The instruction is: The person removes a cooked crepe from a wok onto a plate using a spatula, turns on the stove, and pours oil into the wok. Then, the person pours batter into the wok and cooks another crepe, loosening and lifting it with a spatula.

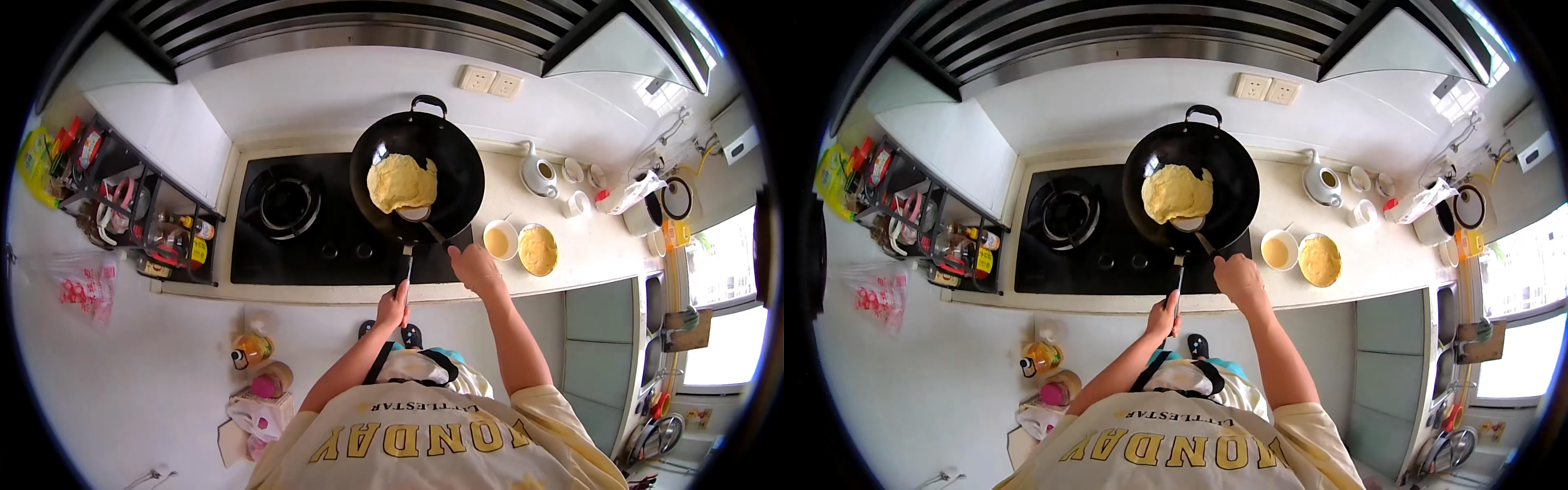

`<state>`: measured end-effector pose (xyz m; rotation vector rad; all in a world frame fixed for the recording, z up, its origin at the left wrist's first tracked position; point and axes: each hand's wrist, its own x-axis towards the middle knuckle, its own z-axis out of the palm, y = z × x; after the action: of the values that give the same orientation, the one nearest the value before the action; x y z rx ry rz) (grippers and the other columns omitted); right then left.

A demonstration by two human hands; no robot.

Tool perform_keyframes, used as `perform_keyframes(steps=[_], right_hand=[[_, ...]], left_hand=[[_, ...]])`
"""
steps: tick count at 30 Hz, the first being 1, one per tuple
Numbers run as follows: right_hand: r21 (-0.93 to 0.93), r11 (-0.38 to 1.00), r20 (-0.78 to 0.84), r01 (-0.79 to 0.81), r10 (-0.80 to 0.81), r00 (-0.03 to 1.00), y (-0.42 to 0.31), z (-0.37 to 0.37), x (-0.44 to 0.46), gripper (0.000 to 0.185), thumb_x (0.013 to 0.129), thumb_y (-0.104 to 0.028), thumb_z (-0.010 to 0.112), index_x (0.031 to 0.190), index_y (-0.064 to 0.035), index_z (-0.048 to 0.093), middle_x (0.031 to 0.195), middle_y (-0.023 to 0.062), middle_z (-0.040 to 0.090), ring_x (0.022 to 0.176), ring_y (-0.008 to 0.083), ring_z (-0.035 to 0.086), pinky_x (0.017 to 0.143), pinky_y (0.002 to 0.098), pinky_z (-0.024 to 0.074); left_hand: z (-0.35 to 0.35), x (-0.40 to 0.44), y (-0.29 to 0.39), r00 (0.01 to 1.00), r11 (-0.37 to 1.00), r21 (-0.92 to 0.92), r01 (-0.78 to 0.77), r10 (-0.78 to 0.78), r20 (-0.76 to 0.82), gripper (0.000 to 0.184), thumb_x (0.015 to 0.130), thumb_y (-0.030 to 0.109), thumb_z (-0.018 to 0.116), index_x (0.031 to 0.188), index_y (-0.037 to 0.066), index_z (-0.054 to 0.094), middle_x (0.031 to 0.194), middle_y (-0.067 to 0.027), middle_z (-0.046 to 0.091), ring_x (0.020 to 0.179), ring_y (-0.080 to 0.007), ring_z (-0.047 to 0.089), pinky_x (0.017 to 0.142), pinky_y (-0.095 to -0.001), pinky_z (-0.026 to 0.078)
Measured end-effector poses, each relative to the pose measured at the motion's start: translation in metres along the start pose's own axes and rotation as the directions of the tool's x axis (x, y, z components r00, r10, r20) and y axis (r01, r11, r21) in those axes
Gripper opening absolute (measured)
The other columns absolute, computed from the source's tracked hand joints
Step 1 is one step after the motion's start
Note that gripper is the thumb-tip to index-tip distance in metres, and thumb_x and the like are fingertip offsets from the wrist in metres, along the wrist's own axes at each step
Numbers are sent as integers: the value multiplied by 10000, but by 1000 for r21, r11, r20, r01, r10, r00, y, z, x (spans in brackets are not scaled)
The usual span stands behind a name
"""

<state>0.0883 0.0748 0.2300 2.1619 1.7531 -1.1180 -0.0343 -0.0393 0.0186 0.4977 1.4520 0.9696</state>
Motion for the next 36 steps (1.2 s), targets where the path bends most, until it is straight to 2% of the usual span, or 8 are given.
perform_keyframes(steps=[10,12,14,18,29,33,34,36], right_hand=[[-342,895,-25,285,-312,950,21,-75,39,388,766,-332,621,805,49,679,827,255,655,823,382,652,747,419,510],[-304,948,-114,93,-133,984,-12,-98,10,342,722,-285,638,860,23,691,879,229,667,861,364,655,758,401,508],[-354,924,-190,143,-221,957,-11,-106,23,339,729,-309,652,610,8,664,555,121,607,482,229,573,502,364,453],[-478,871,-214,112,-239,947,-22,-116,38,323,734,-298,659,625,6,662,577,120,620,517,226,594,548,367,467],[-598,776,224,203,-82,971,-80,-115,31,336,872,-325,606,827,8,596,694,117,613,534,189,575,473,327,454],[-411,901,321,141,-2,947,-99,-99,4,313,877,-285,600,728,-17,540,639,92,559,529,187,569,398,311,397],[-438,878,342,193,-36,939,-97,-89,9,247,852,-228,604,727,-16,585,654,89,587,539,206,576,416,300,416],[-692,387,487,610,-374,789,-69,-51,46,190,829,-196,595,797,-17,648,737,138,646,673,275,643,551,342,498]], left_hand=[[-1,-2,6,1000,1000,0,25,-25,16,661,890,634,458,707,0,501,467,-56,476,334,-163,476,328,-303,400],[0,-3,6,1000,1000,-5,25,-25,14,663,890,636,454,709,0,501,474,-57,482,335,-164,475,328,-303,401],[0,-3,6,999,1000,0,25,-25,22,666,889,639,453,724,-4,508,478,-58,484,337,-163,475,328,-304,401],[-1,-1,4,999,1000,-13,26,-26,46,670,887,643,453,758,-11,522,481,-58,485,342,-162,476,329,-303,402],[-4,6,-10,999,1000,-14,2,-2,41,648,889,630,466,751,-1,521,479,-50,486,344,-156,481,332,-297,407],[-2,6,-12,1000,1000,-14,-13,13,12,635,891,619,472,733,6,509,480,-53,492,336,-159,477,329,-297,403],[-1,6,-12,1000,1000,-16,-16,17,12,634,892,618,473,730,6,505,477,-54,491,333,-160,475,328,-298,400],[1,7,-14,1000,1000,-18,-23,23,11,632,892,617,473,724,8,499,471,-58,488,326,-163,471,326,-299,395]])
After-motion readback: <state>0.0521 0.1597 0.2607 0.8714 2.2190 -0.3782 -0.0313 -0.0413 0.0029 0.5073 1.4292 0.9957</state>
